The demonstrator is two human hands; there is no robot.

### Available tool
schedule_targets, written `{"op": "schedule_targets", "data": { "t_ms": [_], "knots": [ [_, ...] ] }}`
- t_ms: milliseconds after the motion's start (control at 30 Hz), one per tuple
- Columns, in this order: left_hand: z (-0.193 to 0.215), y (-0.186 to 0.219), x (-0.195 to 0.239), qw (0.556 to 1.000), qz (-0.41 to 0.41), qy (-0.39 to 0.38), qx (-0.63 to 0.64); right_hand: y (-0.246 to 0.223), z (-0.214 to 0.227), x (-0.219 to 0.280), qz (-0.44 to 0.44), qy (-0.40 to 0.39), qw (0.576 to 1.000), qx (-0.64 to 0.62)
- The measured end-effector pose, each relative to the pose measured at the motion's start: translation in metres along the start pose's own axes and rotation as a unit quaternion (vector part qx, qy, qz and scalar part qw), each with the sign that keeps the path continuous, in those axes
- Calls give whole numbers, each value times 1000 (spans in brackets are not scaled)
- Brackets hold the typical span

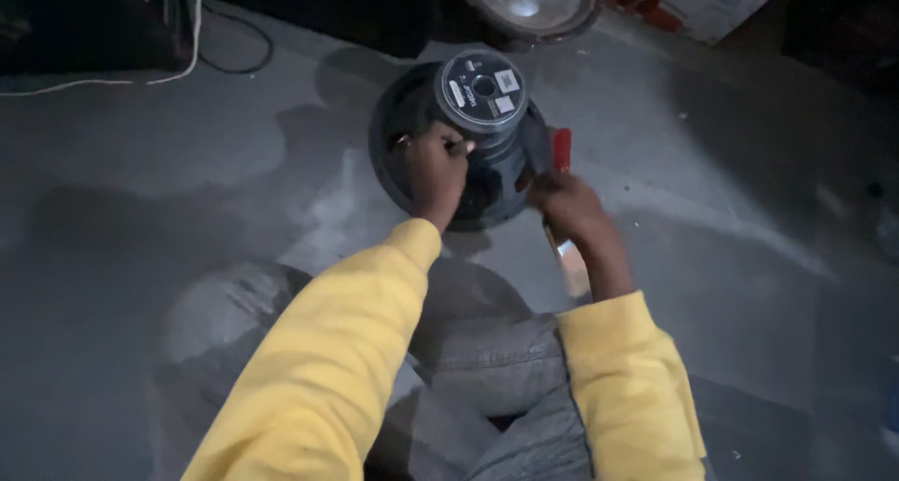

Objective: The person removes a central component from a JBL 1300 speaker, then uses a paintbrush to apply white paint to the interior of a separate speaker cone. The person rotates the cone while painting and continues applying paint until the end of the clip.

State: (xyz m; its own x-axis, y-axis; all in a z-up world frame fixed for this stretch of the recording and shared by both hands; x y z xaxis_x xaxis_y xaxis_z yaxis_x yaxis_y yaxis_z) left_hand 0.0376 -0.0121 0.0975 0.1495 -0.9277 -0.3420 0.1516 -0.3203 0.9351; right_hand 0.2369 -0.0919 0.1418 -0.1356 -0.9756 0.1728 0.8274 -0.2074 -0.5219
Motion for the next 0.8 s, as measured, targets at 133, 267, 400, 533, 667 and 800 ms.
{"op": "schedule_targets", "data": {
  "t_ms": [133,267,400,533,667,800],
  "knots": [
    [-14,1,14,999,10,37,17,-13,-11,-15,-98,64,919,-375],
    [-17,9,19,998,19,50,26,-29,-25,-26,-147,92,893,-416],
    [-23,14,24,997,27,60,45,-26,-24,-26,-165,85,858,-479],
    [-25,13,28,995,-5,80,64,-26,-26,-21,-180,91,878,-434],
    [-28,15,27,996,19,71,54,-34,-27,-23,-197,71,887,-412],
    [-29,26,34,993,81,37,83,-41,-17,-17,-157,75,889,-425]
  ]
}}
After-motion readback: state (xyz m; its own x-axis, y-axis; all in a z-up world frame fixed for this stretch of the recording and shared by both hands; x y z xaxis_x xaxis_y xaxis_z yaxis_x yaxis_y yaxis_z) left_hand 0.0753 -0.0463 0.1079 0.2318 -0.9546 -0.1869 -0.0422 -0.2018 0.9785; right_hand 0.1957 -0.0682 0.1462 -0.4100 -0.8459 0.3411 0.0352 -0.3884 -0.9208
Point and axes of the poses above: each hand's wrist, its own x-axis away from the middle knuckle, its own z-axis out of the back of the hand, y = z × x, the point moved 3 cm from there along -x, towards the middle knuckle, and after that the axes turned 14 degrees about x, right-handed, at the moved point
